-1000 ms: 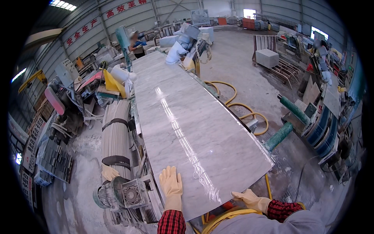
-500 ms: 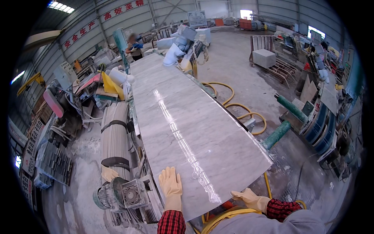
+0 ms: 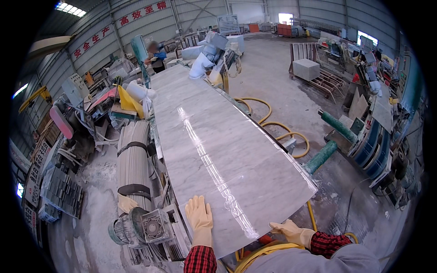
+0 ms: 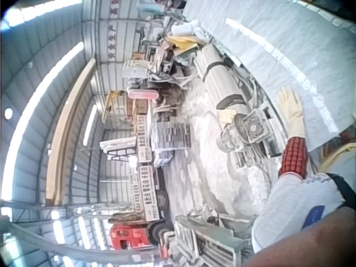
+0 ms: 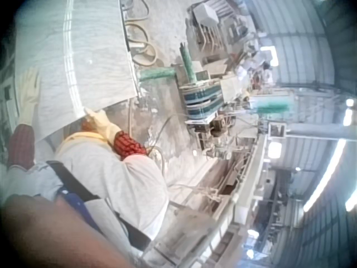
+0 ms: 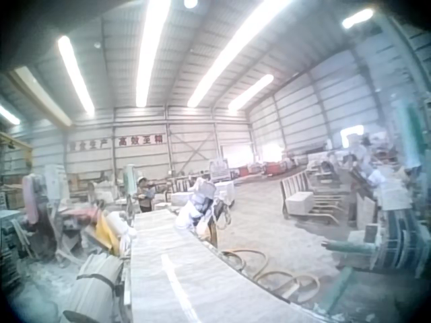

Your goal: The person repeatedly lifts large rectangular stone slabs from a conveyor belt and places them onto a nearby stack. The person wears gloves and handles the slabs by hand, moving them one at a time in a repetitive cycle.

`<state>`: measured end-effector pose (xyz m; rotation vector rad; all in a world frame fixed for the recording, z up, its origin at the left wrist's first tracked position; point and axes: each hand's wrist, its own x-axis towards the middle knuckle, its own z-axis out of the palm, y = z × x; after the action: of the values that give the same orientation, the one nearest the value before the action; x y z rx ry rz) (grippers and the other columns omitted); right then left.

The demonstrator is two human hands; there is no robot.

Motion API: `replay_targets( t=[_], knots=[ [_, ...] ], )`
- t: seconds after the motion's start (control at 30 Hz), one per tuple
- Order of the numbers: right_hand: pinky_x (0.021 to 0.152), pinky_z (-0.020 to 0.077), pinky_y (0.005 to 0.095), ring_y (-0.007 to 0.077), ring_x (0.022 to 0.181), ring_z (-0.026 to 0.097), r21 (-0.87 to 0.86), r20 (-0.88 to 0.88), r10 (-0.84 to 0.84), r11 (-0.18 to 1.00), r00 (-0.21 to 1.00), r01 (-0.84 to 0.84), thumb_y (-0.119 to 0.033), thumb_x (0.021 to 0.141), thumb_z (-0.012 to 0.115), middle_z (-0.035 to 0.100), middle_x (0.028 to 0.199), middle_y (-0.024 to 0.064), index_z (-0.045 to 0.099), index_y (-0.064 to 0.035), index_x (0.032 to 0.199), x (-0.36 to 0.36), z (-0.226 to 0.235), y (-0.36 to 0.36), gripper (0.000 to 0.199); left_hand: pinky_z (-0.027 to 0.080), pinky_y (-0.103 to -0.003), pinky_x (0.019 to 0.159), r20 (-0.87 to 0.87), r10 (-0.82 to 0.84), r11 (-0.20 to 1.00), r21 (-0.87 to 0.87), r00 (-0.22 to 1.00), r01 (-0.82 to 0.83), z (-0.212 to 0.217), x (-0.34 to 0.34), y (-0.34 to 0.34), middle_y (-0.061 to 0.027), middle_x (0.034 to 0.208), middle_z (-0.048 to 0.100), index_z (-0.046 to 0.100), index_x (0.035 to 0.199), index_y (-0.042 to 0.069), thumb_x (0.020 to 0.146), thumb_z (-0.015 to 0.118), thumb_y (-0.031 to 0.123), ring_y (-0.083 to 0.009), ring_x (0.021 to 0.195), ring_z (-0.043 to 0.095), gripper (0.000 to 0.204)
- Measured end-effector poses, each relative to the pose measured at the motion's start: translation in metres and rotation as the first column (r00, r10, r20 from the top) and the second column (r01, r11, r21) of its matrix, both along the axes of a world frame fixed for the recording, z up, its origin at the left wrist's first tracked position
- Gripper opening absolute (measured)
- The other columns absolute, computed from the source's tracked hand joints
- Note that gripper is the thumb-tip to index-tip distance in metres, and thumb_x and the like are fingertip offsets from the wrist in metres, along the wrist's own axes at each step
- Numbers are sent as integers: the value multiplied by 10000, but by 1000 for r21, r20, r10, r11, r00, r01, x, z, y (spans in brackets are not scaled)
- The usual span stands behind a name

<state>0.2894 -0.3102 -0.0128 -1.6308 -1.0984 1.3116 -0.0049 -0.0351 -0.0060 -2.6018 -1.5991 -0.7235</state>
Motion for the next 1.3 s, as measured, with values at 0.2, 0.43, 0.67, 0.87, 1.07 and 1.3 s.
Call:
replay_targets(
  t=[0.2, 0.43, 0.67, 0.87, 1.07, 1.3],
  knots=[
    [995, 600, 317, 256, 1147, 739, -455, -381, -468, 846, 798, 279, -389, 959, 821, 744, 1219, 268, 647, 261, 1191, -16, 28, 12, 712, 327, -552, 1214, 4, 3, 1000, -9, 1000, -3, -2, -1, -1, -202, 1505, 598, 610, 1415, 81, 1013, 627, 290, -410, 1414, 494, 453],
    [983, 599, 311, 254, 1144, 739, -445, -398, -479, 847, 782, 292, -370, 958, 826, 741, 1230, 265, 664, 248, 1175, -16, 21, 8, 675, 323, -552, 1220, -5, 20, 1000, 0, 1000, -20, -8, -1, -3, -195, 1518, 592, 608, 1427, 84, 1016, 623, 302, -409, 1431, 484, 466],
    [963, 615, 347, 285, 1064, 760, -492, -413, -563, 800, 716, 344, -332, 939, 858, 742, 1175, 268, 648, 251, 1178, -22, 29, 9, 664, 308, -554, 1237, -9, 19, 999, -33, 1000, -19, -1, -1, -8, -197, 1523, 589, 606, 1443, 86, 1023, 607, 309, -409, 1436, 483, 476],
    [953, 630, 376, 310, 1024, 765, -452, -483, -567, 814, 667, 365, -271, 925, 877, 742, 1126, 260, 632, 242, 1160, -22, 7, 4, 615, 302, -557, 1241, -6, 19, 999, -31, 1000, -19, -4, -2, -12, -199, 1529, 583, 603, 1450, 87, 1026, 600, 310, -412, 1438, 484, 479],
    [966, 633, 384, 317, 1011, 770, -431, -474, -563, 819, 677, 379, -269, 926, 877, 746, 1120, 259, 631, 244, 1145, -22, -1, 2, 610, 306, -561, 1235, -20, 18, 1000, 5, 1000, -18, -9, -3, -13, -201, 1528, 581, 601, 1452, 85, 1025, 601, 305, -421, 1435, 484, 481],
    [977, 630, 383, 320, 1044, 769, -467, -488, -564, 814, 666, 346, -270, 941, 862, 746, 1138, 269, 642, 231, 1158, -19, -5, 0, 588, 312, -568, 1231, -9, 15, 1000, 19, 1000, -15, -4, -2, -17, -185, 1516, 590, 611, 1440, 79, 1011, 614, 312, -423, 1422, 488, 488]
  ],
)
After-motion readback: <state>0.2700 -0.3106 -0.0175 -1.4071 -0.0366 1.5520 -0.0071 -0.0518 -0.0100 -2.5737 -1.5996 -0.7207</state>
